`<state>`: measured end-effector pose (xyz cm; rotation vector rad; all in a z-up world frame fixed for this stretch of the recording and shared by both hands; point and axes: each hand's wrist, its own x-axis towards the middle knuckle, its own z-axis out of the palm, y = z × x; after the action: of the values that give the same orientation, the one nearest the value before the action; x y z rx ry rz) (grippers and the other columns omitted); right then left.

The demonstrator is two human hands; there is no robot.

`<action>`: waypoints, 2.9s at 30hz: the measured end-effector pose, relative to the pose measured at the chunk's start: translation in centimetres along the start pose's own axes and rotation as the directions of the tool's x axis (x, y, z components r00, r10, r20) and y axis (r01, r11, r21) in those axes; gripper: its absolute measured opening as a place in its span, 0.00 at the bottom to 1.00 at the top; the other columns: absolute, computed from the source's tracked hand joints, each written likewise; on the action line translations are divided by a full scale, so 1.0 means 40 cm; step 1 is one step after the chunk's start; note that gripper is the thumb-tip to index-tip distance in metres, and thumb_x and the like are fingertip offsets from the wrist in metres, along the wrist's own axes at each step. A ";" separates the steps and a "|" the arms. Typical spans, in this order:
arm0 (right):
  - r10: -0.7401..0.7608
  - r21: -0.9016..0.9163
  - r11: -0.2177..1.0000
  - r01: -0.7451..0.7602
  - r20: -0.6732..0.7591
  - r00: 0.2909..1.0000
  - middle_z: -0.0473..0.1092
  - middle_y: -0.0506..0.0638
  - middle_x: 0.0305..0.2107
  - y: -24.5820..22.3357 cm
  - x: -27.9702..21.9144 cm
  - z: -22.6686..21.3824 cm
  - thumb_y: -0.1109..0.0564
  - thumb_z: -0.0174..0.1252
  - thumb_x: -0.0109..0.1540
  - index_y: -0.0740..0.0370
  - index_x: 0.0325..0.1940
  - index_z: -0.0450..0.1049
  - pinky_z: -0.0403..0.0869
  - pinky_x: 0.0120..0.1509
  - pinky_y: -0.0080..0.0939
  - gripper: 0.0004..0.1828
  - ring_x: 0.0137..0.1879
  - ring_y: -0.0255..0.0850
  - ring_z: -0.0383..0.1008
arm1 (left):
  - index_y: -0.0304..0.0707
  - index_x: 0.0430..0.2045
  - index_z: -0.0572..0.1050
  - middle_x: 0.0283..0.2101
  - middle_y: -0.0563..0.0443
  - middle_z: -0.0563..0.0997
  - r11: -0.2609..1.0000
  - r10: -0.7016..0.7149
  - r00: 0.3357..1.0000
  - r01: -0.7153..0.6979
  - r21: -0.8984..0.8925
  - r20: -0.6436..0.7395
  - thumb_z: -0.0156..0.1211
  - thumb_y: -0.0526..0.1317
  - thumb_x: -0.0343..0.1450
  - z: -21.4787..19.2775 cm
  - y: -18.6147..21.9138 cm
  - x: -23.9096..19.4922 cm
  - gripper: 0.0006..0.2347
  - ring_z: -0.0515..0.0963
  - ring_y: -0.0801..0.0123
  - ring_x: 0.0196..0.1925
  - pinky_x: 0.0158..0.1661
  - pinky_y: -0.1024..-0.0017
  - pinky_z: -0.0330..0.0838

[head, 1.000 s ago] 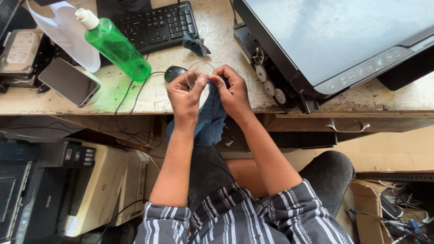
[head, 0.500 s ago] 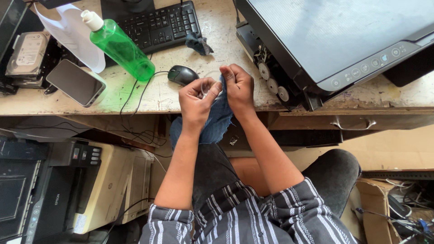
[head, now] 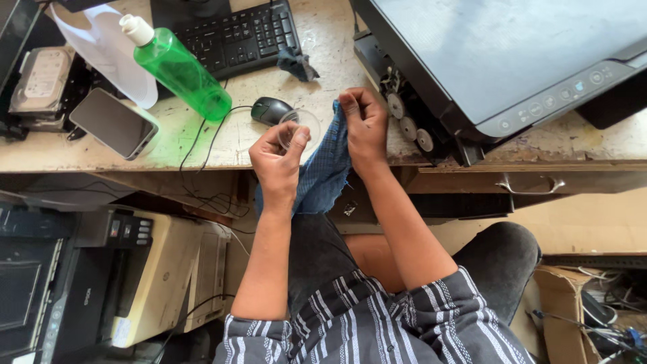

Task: The person removes three small white rollers from the front of a printer. They then pour liquid from a green bottle onto a blue cloth and wipe the printer's internal mechanism with the cloth. Finally, they use a small metal tool to clean a specific part inside the printer.

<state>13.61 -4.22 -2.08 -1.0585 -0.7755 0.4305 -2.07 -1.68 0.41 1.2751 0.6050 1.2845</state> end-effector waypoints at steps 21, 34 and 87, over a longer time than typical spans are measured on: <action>0.177 0.347 0.867 -0.357 0.455 0.873 0.78 0.50 0.42 -0.033 0.007 -0.042 0.64 0.59 0.69 0.68 0.51 0.78 0.75 0.57 0.34 0.08 0.48 0.33 0.77 | 0.28 0.34 0.81 0.30 0.60 0.78 0.999 -0.027 0.996 0.029 -0.029 0.085 0.68 0.33 0.73 0.024 0.007 0.024 0.04 0.72 0.84 0.32 0.35 0.83 0.66; 0.001 0.048 0.999 -0.009 0.164 0.986 0.77 0.47 0.41 -0.050 -0.027 0.000 0.71 0.55 0.66 0.66 0.40 0.79 0.72 0.58 0.32 0.08 0.49 0.35 0.76 | 0.33 0.34 0.80 0.35 0.53 0.83 0.982 0.091 0.991 -0.073 -0.176 0.097 0.68 0.35 0.71 -0.067 -0.018 0.100 0.04 0.81 0.75 0.38 0.45 0.76 0.75; -0.449 -0.834 0.455 0.312 0.088 0.889 0.78 0.55 0.38 -0.315 -0.093 -0.053 0.67 0.70 0.59 0.65 0.44 0.80 0.78 0.46 0.36 0.10 0.42 0.44 0.82 | 0.35 0.34 0.81 0.27 0.51 0.84 0.811 -0.191 0.913 -0.060 0.582 0.360 0.69 0.36 0.66 0.022 0.073 0.174 0.08 0.79 0.77 0.27 0.31 0.77 0.72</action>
<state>12.18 -13.54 7.30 -1.7275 -1.0931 -0.5034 -0.47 3.81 5.40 1.9518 0.7651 0.7412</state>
